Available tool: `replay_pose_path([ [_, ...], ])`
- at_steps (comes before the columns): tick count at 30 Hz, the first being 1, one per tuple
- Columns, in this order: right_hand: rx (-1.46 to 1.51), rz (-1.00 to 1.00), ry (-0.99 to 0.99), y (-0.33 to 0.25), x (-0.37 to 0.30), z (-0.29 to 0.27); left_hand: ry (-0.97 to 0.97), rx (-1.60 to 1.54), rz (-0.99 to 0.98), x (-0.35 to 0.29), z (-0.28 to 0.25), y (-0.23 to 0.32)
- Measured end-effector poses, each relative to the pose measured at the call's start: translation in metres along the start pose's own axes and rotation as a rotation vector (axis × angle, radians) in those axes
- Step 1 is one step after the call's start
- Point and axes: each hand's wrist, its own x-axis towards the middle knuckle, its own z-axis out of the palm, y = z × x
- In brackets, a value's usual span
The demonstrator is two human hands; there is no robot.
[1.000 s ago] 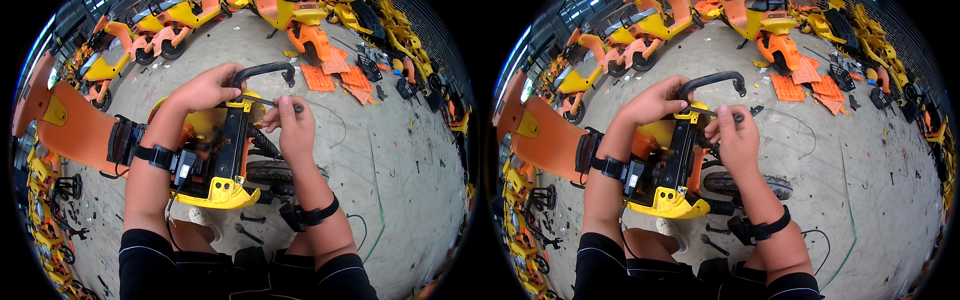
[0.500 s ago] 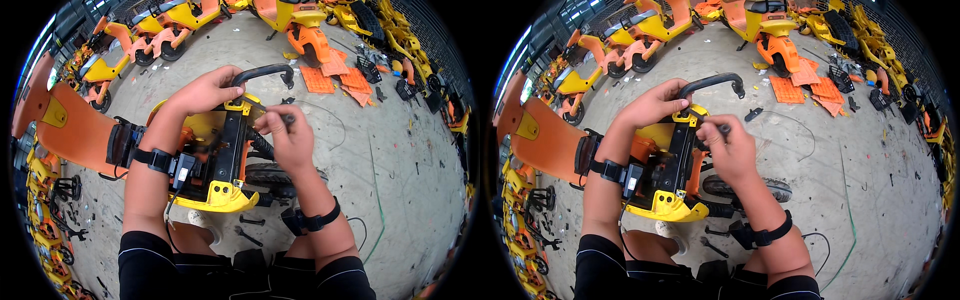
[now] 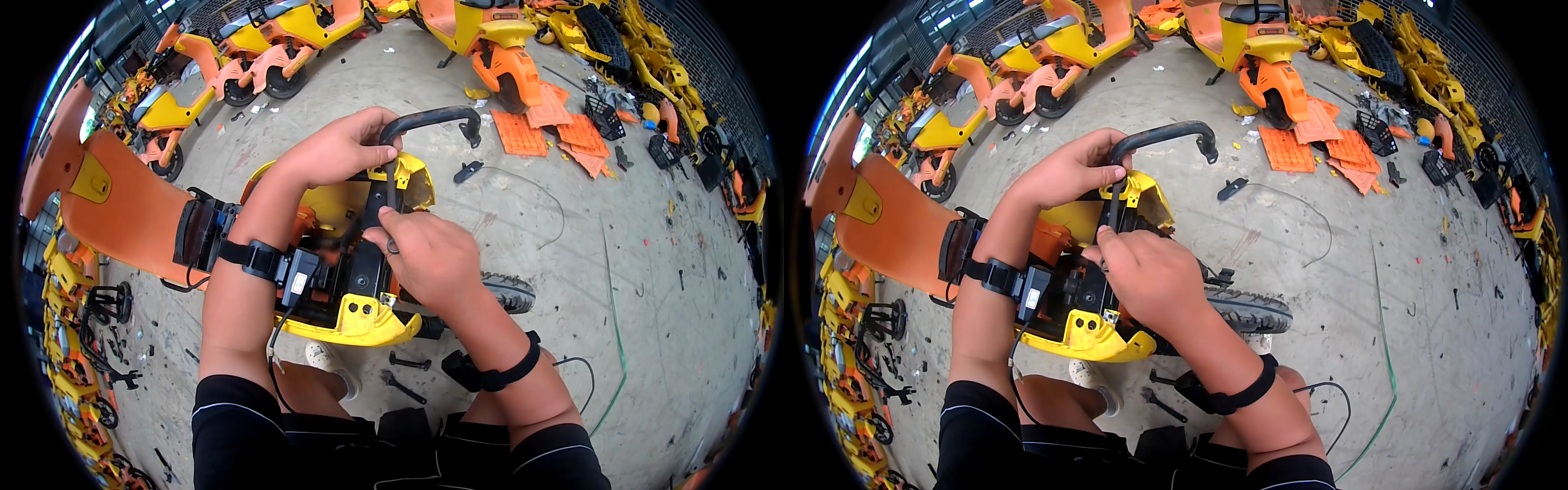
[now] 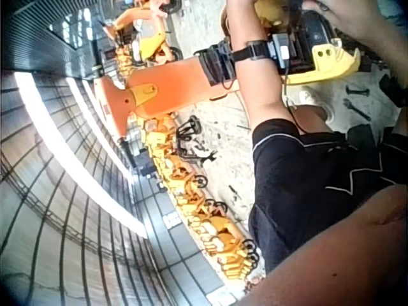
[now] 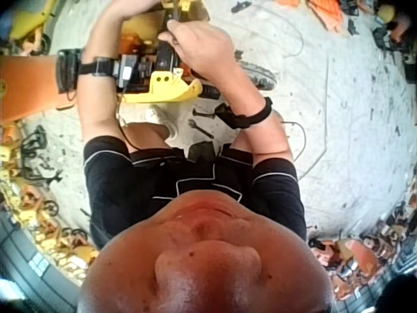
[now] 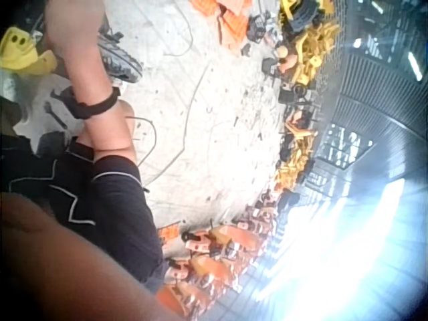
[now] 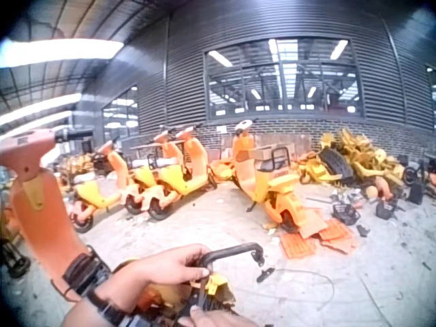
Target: The person uses a T-handle wrench to tighten bolts on the handlebar stem of a yellow and orange electric scooter. The person repeatedly tightens the fasteners while holding the handlebar steady, working in a workshop environment filled with similar scooters.
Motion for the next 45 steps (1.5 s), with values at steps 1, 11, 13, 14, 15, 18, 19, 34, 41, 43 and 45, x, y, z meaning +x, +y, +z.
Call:
replay_pose_path([
  [1,0.021,-0.012,-0.010,0.000,0.001,0.000,-0.003,-0.003,0.000,0.000,0.000,0.000],
  [11,0.063,0.089,-0.035,-0.017,0.013,0.012,-0.013,-0.026,-0.002,-0.001,0.000,0.002],
  [13,0.046,0.094,-0.080,-0.019,0.015,0.011,-0.010,-0.014,-0.022,-0.002,0.000,0.003],
  [14,0.050,0.107,-0.108,-0.020,0.016,0.010,-0.007,-0.007,-0.036,-0.002,0.000,0.003],
  [15,0.054,0.121,-0.135,-0.020,0.017,0.011,-0.008,-0.002,-0.037,-0.002,0.000,0.004],
  [18,0.097,0.165,-0.141,-0.018,0.019,0.011,-0.011,0.011,-0.038,-0.001,0.001,0.004],
  [19,0.118,0.180,-0.137,-0.017,0.019,0.011,-0.010,0.016,-0.038,-0.001,0.000,0.003],
  [34,1.365,1.046,0.255,0.068,0.013,-0.007,-0.006,0.003,0.004,-0.001,-0.001,0.000],
  [41,1.047,0.753,0.224,0.042,0.007,0.002,-0.009,-0.005,0.004,-0.001,-0.002,-0.002],
  [43,0.999,0.697,0.213,0.038,0.006,0.003,-0.018,-0.023,0.002,-0.002,-0.002,-0.002],
  [45,1.023,0.717,0.236,0.039,0.007,0.003,-0.020,-0.023,0.000,-0.002,-0.002,-0.002],
])
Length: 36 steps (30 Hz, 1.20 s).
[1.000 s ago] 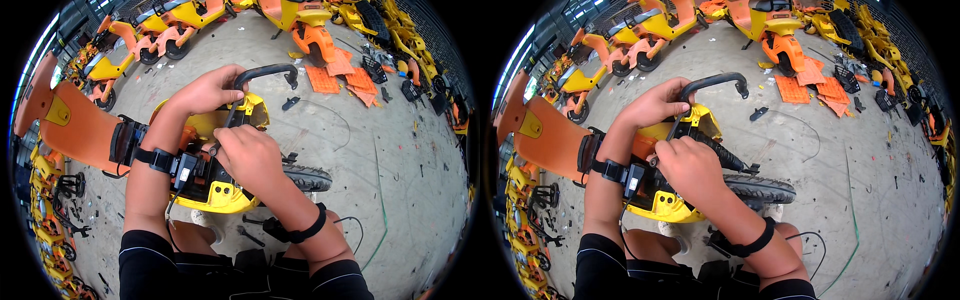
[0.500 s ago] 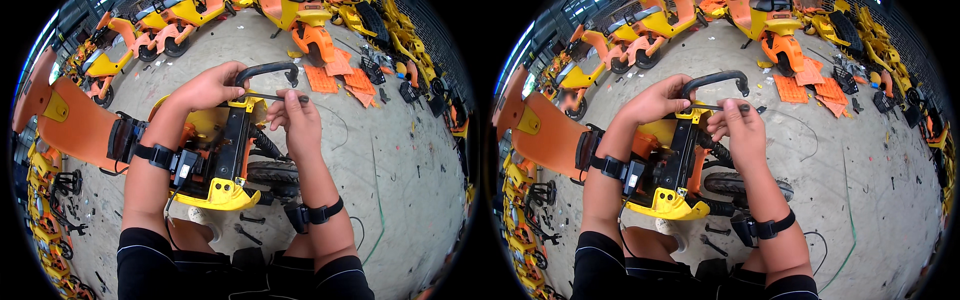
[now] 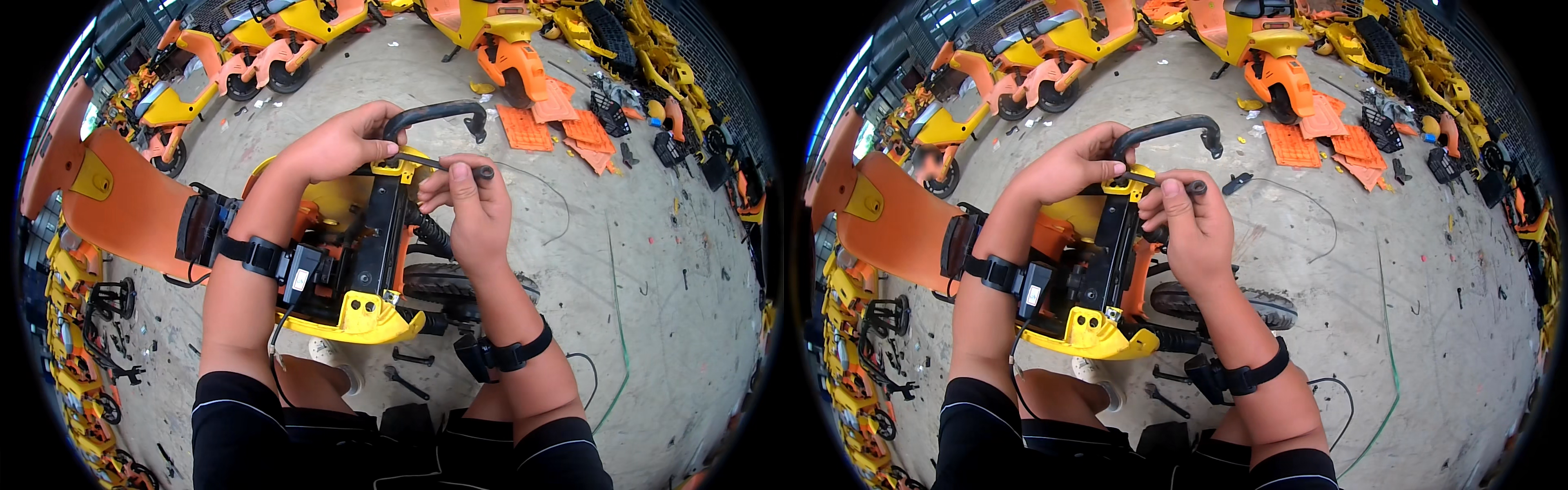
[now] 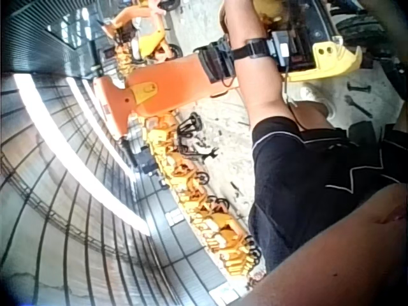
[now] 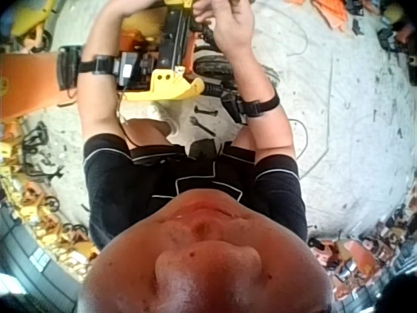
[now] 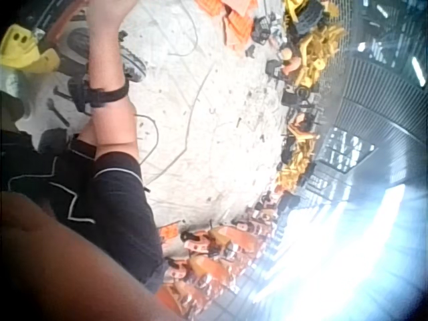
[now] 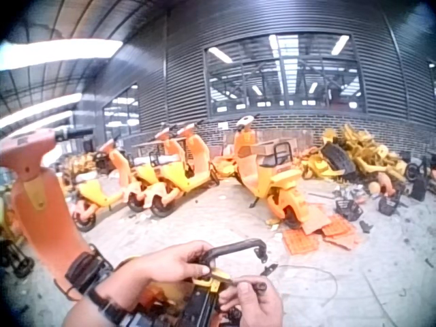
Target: The person uses a T-handle wrench to tighten bolts on the handlebar stem of a yellow and orange electric scooter. The person repeatedly tightens the fasteners while holding the handlebar steady, working in a workshop environment filled with similar scooters.
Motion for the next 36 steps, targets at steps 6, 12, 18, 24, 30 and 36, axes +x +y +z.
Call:
replay_pose_path([
  [6,0.030,-0.007,-0.006,-0.001,-0.002,0.001,0.002,0.016,0.000,0.000,0.000,0.000],
  [12,-0.657,-0.478,-0.190,-0.001,-0.019,0.009,-0.003,0.013,0.007,0.001,0.000,-0.001],
  [18,-0.762,-0.591,-0.229,-0.004,-0.023,0.016,0.006,0.017,0.009,-0.001,0.001,0.000],
  [24,-0.824,-0.646,-0.242,-0.006,-0.023,0.018,0.006,0.023,0.007,0.001,0.002,0.000],
  [30,-0.907,-0.538,-0.343,-0.009,-0.024,0.022,0.014,0.056,-0.003,0.000,0.003,0.003],
  [36,-0.675,-0.393,-0.168,-0.009,-0.015,0.005,0.026,0.111,0.019,0.000,0.005,0.005],
])
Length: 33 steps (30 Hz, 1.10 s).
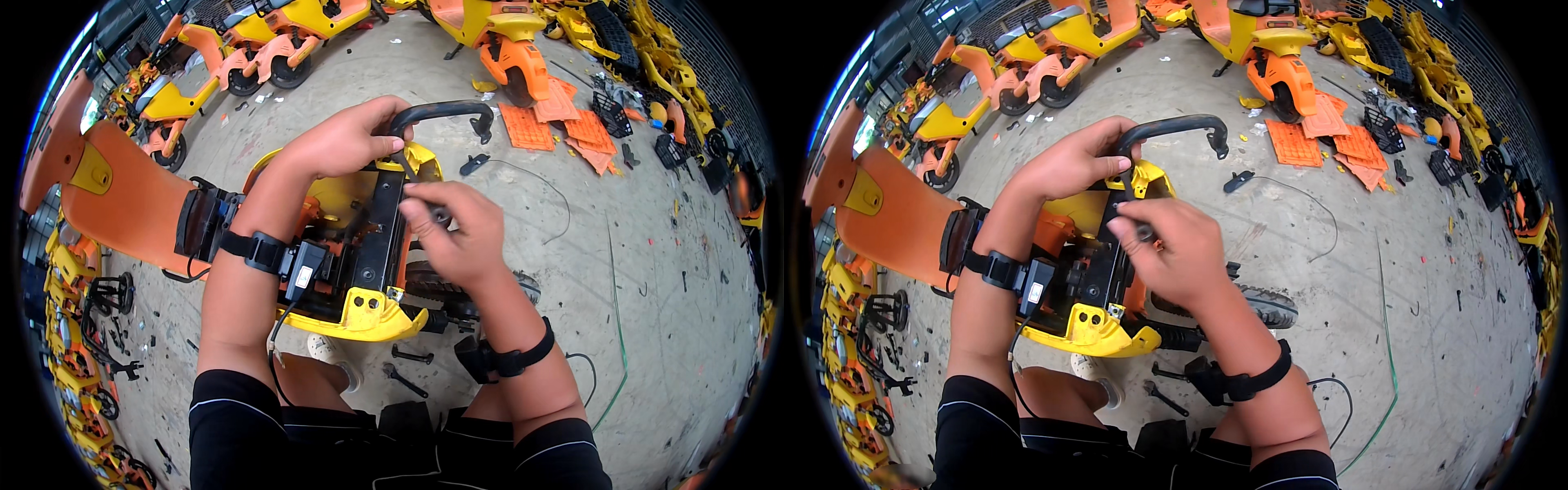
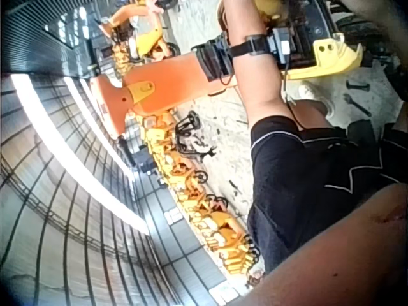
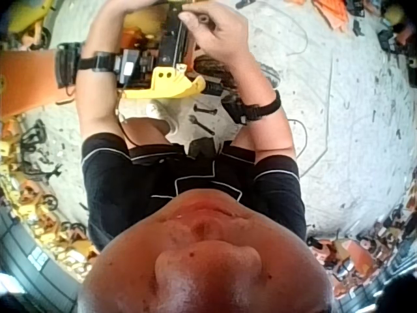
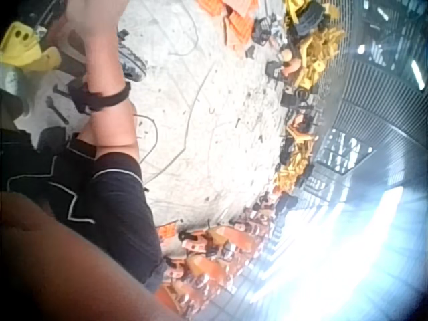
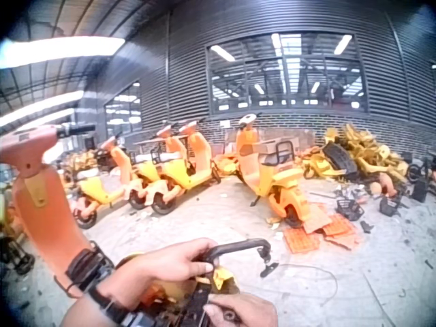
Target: The person uses a T-handle wrench to tighten bolts on the handlebar stem of a yellow and orange electric scooter. The person repeatedly tightens the fasteners while holding the handlebar steady, working in a workshop environment filled with similar scooters.
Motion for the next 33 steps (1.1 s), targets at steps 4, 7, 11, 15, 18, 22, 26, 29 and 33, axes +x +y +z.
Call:
replay_pose_path([
  [4,0.525,0.411,0.168,0.022,0.011,-0.010,0.008,0.002,-0.018,-0.001,0.000,-0.001],
  [7,0.808,0.628,0.251,0.036,0.022,-0.013,0.016,0.010,0.000,0.000,0.000,-0.003],
  [11,0.729,0.521,0.220,0.031,0.020,-0.010,0.017,0.006,0.021,0.001,-0.002,-0.007],
  [15,0.547,0.323,0.139,0.015,0.007,0.000,0.006,-0.057,0.015,-0.001,-0.003,-0.008],
  [18,0.201,0.149,0.087,0.007,0.002,0.001,0.000,-0.065,0.001,-0.001,-0.002,-0.006],
  [22,-0.058,-0.080,0.068,0.001,-0.003,0.002,-0.006,-0.055,-0.013,-0.001,-0.001,-0.003],
  [26,-0.149,-0.136,0.007,-0.001,-0.010,0.005,0.000,-0.062,-0.015,-0.001,0.000,-0.002],
  [29,-0.150,-0.135,0.035,0.003,-0.014,0.007,0.010,-0.079,-0.017,-0.001,0.000,-0.002],
  [33,0.346,0.361,0.179,0.015,-0.005,0.002,-0.005,-0.036,-0.012,-0.001,-0.001,-0.002],
])
